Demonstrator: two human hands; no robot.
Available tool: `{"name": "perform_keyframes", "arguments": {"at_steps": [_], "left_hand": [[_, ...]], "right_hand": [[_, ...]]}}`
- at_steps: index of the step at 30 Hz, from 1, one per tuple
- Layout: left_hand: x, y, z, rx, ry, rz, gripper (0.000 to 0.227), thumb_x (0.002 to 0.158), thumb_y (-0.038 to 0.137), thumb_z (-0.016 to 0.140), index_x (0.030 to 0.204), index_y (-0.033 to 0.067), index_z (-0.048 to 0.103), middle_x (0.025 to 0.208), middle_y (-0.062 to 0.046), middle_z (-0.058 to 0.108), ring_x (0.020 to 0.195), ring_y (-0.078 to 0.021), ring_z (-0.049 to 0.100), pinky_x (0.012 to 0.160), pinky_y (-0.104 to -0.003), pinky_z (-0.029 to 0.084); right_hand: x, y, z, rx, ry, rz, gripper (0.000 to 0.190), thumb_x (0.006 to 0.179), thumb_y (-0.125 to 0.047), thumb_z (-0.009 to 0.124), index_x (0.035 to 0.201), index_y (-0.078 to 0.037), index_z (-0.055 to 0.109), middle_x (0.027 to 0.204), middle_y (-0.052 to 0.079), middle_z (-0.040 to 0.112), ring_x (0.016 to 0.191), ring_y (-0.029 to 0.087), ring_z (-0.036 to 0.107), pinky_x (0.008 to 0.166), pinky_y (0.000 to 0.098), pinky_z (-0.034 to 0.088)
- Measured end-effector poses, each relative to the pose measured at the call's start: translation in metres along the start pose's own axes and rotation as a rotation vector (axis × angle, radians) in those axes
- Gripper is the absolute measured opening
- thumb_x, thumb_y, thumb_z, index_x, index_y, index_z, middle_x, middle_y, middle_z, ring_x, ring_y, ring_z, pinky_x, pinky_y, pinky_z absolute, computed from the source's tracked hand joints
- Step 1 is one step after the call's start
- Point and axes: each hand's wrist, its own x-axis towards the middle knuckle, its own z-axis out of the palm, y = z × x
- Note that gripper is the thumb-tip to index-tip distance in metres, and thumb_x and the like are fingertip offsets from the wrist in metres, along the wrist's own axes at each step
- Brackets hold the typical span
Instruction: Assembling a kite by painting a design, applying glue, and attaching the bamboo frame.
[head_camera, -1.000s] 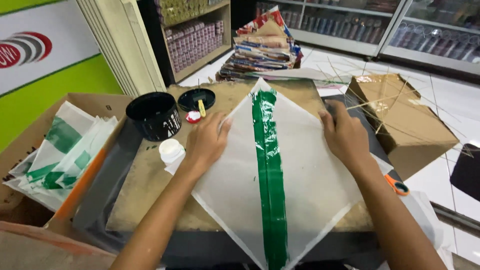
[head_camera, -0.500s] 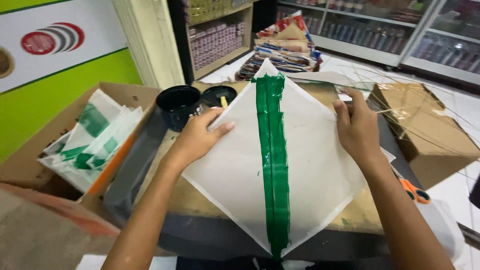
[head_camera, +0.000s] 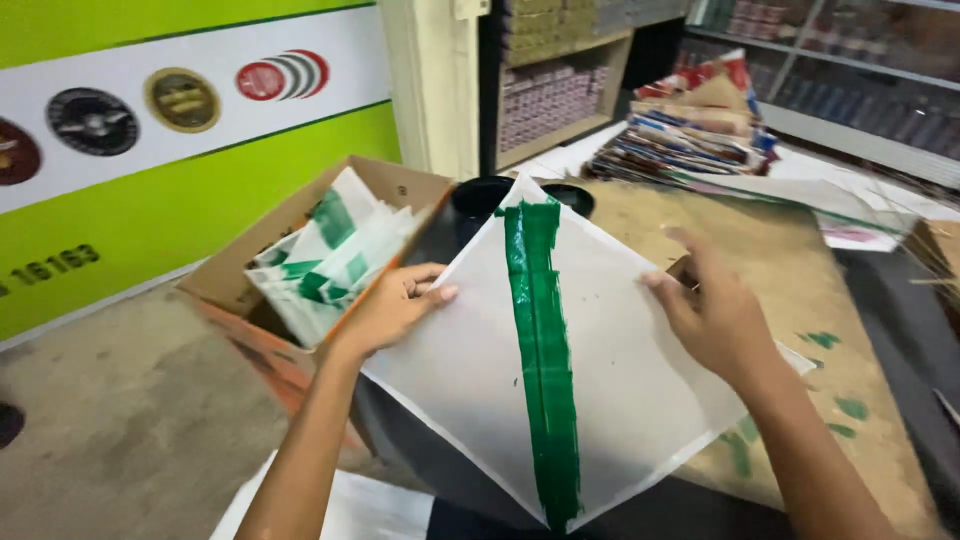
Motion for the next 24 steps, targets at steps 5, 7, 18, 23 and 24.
{"name": "perform_keyframes", "arguments": {"at_steps": [5, 7, 18, 23, 24], "left_hand": [[-0.034, -0.004, -0.045, -0.004, 0.080, -0.018, 0.031, 0.093, 0.012, 0.070, 0.124, 0.0061, 0.071, 0.082, -0.010, 0.078, 0.063, -0.0175, 0.072, 0.058, -0.033, 0.062], [-0.047, -0.006, -0.069, -0.012, 0.123, -0.027, 0.032, 0.093, 0.012, 0.071, 0.124, 0.0056, 0.071, 0.083, -0.010, 0.078, 0.063, -0.0172, 0.072, 0.057, -0.033, 0.062], [-0.116, 0.011, -0.184, -0.035, 0.400, -0.056, 0.033, 0.092, 0.017, 0.073, 0.121, 0.0004, 0.071, 0.085, -0.013, 0.078, 0.064, -0.0216, 0.074, 0.058, -0.036, 0.063], [-0.144, 0.012, -0.228, -0.013, 0.515, -0.106, 0.037, 0.091, 0.017, 0.073, 0.123, -0.0024, 0.072, 0.089, -0.015, 0.078, 0.066, -0.0241, 0.074, 0.061, -0.038, 0.063], [-0.147, 0.013, -0.237, -0.013, 0.563, -0.111, 0.038, 0.091, 0.016, 0.073, 0.124, -0.0026, 0.072, 0.090, -0.015, 0.078, 0.067, -0.0245, 0.073, 0.063, -0.039, 0.063]], "right_hand": [[0.011, -0.042, 0.045, 0.088, -0.028, -0.103, 0.051, 0.097, -0.028, 0.065, 0.144, -0.017, 0.049, 0.082, 0.009, 0.070, 0.070, 0.030, 0.064, 0.069, 0.0433, 0.049], [0.023, -0.054, 0.063, 0.174, -0.049, -0.131, 0.051, 0.096, -0.022, 0.066, 0.143, -0.015, 0.048, 0.078, 0.010, 0.069, 0.068, 0.029, 0.062, 0.068, 0.0407, 0.047], [0.077, -0.152, 0.178, 0.271, 0.418, -0.749, 0.049, 0.094, -0.018, 0.076, 0.135, 0.001, 0.058, 0.113, 0.014, 0.064, 0.111, 0.035, 0.055, 0.105, 0.0419, 0.040], [0.095, -0.187, 0.231, 0.378, 0.313, -0.820, 0.043, 0.096, -0.017, 0.069, 0.133, 0.001, 0.058, 0.123, 0.016, 0.064, 0.120, 0.039, 0.058, 0.107, 0.0474, 0.043], [0.099, -0.197, 0.237, 0.400, 0.270, -0.842, 0.041, 0.096, -0.013, 0.067, 0.133, 0.002, 0.058, 0.126, 0.018, 0.064, 0.124, 0.040, 0.058, 0.109, 0.0496, 0.042]]}}
